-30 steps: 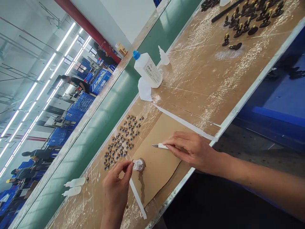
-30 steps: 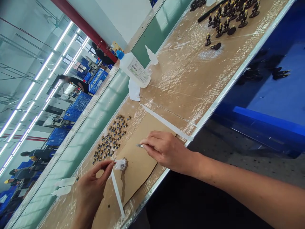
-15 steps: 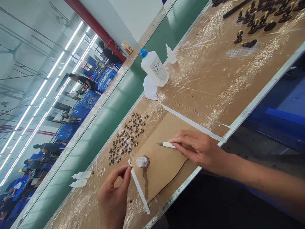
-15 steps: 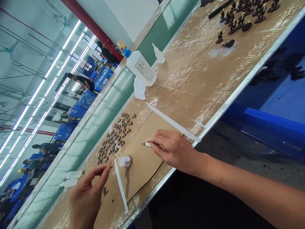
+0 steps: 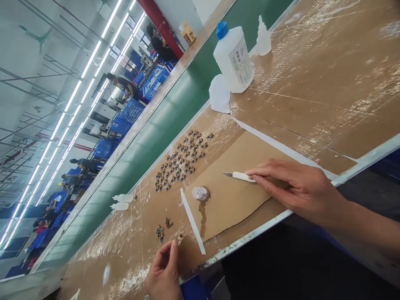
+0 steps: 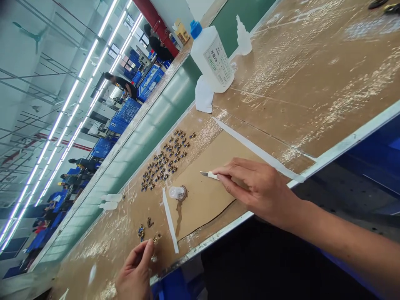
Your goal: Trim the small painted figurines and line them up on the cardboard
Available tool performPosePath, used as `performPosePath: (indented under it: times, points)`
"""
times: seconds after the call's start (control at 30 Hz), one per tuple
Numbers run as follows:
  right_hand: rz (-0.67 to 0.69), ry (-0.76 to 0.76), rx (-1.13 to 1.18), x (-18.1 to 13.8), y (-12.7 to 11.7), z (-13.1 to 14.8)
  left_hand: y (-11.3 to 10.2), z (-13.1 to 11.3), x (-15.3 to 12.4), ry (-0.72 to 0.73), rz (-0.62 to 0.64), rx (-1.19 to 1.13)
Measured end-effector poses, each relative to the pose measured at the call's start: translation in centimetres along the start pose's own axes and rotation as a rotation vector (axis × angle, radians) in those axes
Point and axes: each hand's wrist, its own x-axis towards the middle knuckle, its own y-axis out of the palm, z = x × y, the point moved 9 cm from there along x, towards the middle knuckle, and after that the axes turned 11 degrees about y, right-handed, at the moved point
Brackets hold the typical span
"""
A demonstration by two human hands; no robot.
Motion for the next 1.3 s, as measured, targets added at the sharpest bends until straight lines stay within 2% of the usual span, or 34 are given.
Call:
performPosePath:
  times: [0.2, 0.63, 0.9, 1.3]
  points:
    - [0.007, 0.019, -0.024, 0.0, 0.1, -0.1, 0.3, 0.5, 0.3, -0.029, 0.058, 0.006]
    - [-0.019, 0.022, -0.044, -0.1, -0.3, 0.0, 0.9, -1.6, 0.2, 0.021, 0.082, 0.173]
    - [-0.008, 0.029, -0.052, -0.1, -0.2, -0.2, 0.8, -2.0, 0.2, 0.038, 0.091, 0.240]
    - [0.000, 0.038, -0.043, -0.2, -0.1, -0.3, 1.1, -1.5, 0.3, 0.035, 0.118, 0.242]
